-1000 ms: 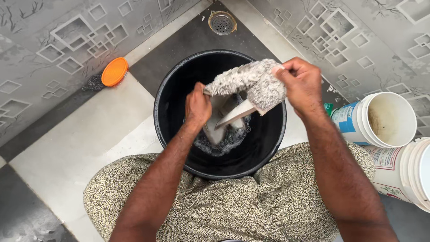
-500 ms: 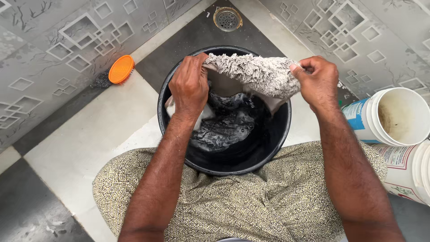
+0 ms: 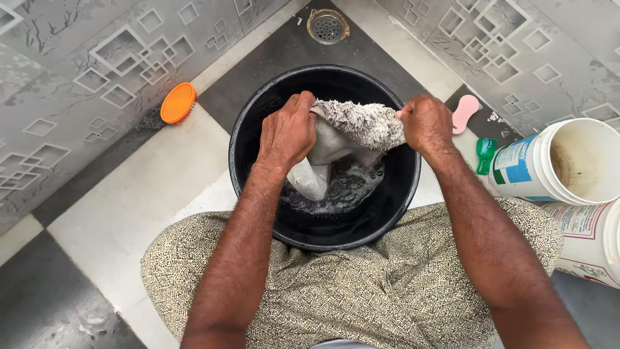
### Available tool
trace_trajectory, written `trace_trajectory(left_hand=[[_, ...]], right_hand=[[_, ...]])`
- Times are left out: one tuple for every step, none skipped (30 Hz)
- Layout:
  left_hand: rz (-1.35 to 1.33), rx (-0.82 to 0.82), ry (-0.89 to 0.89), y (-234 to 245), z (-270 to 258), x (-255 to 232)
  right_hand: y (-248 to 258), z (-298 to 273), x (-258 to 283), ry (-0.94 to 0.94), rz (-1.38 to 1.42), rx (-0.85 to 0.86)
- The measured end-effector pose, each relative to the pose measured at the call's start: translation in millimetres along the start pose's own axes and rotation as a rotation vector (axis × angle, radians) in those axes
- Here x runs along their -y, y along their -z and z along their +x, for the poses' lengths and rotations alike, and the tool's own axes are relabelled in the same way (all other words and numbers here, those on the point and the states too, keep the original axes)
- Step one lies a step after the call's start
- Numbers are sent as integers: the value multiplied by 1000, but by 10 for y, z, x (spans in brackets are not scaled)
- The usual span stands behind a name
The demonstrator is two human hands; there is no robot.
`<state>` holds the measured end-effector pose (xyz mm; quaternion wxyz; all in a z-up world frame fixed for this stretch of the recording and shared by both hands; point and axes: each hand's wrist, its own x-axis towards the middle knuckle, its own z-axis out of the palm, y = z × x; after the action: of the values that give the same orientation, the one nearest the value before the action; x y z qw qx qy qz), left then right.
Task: The person scrubs a small patterned mat with a pink brush on the tiled floor, then rinses it in a black basin filled with water from a wall tap. The person repeatedly submerges, squeezes, and wrings the mat to remove soap and water.
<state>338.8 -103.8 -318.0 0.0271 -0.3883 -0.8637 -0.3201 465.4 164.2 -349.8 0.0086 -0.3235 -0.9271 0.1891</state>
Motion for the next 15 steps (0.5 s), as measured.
trace_trajectory(left_hand=[[-8, -6, -5, 3, 12, 1], [-5, -12, -11, 0, 5, -11], [-2, -18, -20, -7, -12, -30], [1, -25, -29, -17, -26, -48], [-7, -25, -54, -44, -38, -71], [-14, -25, -79, -88, -46, -104], [-22, -26, -101, -138, -62, -137], [-28, 12, -106, -192, -82, -171], [-35, 53, -108, -253, -119, -209], [-43, 94, -110, -301, -151, -229], [-44, 125, -108, -334, -170, -233], [-46, 156, -106, -363, -182, -238], [-47, 189, -107, -381, -189, -241], [-93, 191, -101, -386, -194, -243], [-139, 190, -94, -382, -193, -243]], right_hand=[[13, -5, 47, -38, 15, 46], [48, -20, 94, -76, 30, 92], [85, -56, 153, 59, 48, 41], [96, -122, 240, 195, 65, -10], [96, -201, 340, 332, 81, -58], [85, -280, 448, 468, 111, -110], [59, -355, 553, 607, 140, -160], [4, -424, 659, 637, 144, -176], [-80, -496, 748, 668, 149, -188], [-137, -527, 774, 698, 154, -200], [-189, -514, 768, 667, 162, -149], [-262, -486, 763, 635, 171, -99], [-321, -461, 734, 601, 181, -50], [-358, -442, 693, 586, 164, -48], [-380, -422, 670, 575, 147, -48]])
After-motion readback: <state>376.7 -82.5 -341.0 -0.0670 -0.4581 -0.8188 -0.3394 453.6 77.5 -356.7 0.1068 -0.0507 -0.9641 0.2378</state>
